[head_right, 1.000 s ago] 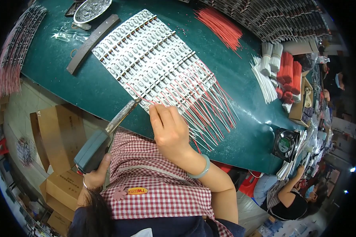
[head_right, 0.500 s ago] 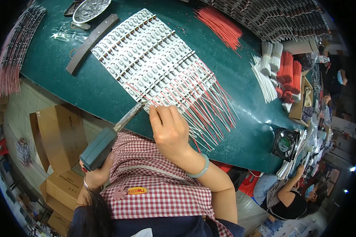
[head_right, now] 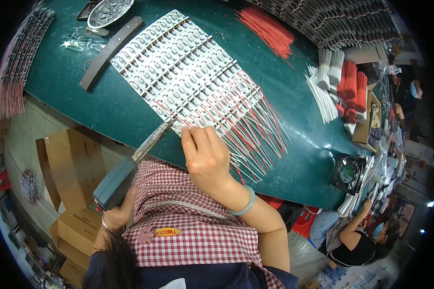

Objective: The person solders wires onto an array of electronic strip boards using a handheld soldering tool, positioning each wire by hand and pressing the heated tip to connect it.

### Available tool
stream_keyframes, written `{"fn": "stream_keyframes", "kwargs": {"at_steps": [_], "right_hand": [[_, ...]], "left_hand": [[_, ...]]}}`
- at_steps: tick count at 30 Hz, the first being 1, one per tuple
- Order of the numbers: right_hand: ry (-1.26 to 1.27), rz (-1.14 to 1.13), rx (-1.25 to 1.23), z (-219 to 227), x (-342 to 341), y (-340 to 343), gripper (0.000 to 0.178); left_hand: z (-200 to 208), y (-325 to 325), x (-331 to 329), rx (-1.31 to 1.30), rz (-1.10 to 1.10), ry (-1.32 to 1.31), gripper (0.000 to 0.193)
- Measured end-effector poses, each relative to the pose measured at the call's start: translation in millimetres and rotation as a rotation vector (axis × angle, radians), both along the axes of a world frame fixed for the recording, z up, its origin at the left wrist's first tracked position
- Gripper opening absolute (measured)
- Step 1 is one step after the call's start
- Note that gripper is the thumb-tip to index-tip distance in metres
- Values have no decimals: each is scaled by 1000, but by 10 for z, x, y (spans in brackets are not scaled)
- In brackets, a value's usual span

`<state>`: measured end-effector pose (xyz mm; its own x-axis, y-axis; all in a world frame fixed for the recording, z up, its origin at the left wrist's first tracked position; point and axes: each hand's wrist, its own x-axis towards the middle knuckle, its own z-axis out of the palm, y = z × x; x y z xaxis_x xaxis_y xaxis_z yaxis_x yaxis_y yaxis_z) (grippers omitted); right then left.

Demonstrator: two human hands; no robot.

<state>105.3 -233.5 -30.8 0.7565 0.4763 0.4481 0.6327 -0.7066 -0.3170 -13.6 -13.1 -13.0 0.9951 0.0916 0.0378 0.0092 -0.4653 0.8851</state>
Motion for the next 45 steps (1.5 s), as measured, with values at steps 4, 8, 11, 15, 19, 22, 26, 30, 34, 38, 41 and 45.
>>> {"fn": "stream_keyframes", "kwargs": {"at_steps": [4, 8, 11, 15, 19, 22, 26, 30, 34, 38, 41, 45], "right_hand": [[-3, -13, -7, -6, -9, 1, 30], [-2, -27, 1, -8, -14, 9, 30], [-45, -27, 6, -17, -16, 13, 31], [-53, -2, 31, 7, -73, 19, 32], [-5, 3, 43, -25, -102, 21, 33], [8, 6, 36, -25, -100, 24, 33], [12, 18, 35, -19, -94, 23, 33], [20, 20, 36, -17, -94, 28, 33], [23, 18, 30, -10, -100, 34, 32], [26, 12, 26, -17, -102, 36, 32], [27, 6, 22, 2, -92, 30, 32], [41, 4, 6, 15, -93, 50, 32]], "left_hand": [[-30, 35, -75, -34, 46, 42, 23], [-12, 38, -74, -4, 39, 20, 24], [7, 45, -73, 3, 37, 6, 25], [25, 41, -68, -10, 31, 4, 25], [52, 25, -56, -27, 21, 42, 24], [71, 22, -30, -9, -4, 31, 24], [111, -7, 8, -15, 8, 20, 23], [95, -6, 29, 33, -7, -34, 22], [101, 12, 17, 34, -20, -6, 22], [-9, 71, -122, 17, 8, 26, 22], [-21, 111, -231, -87, 112, 176, 23], [-36, 113, -183, -129, 175, 54, 27]]}}
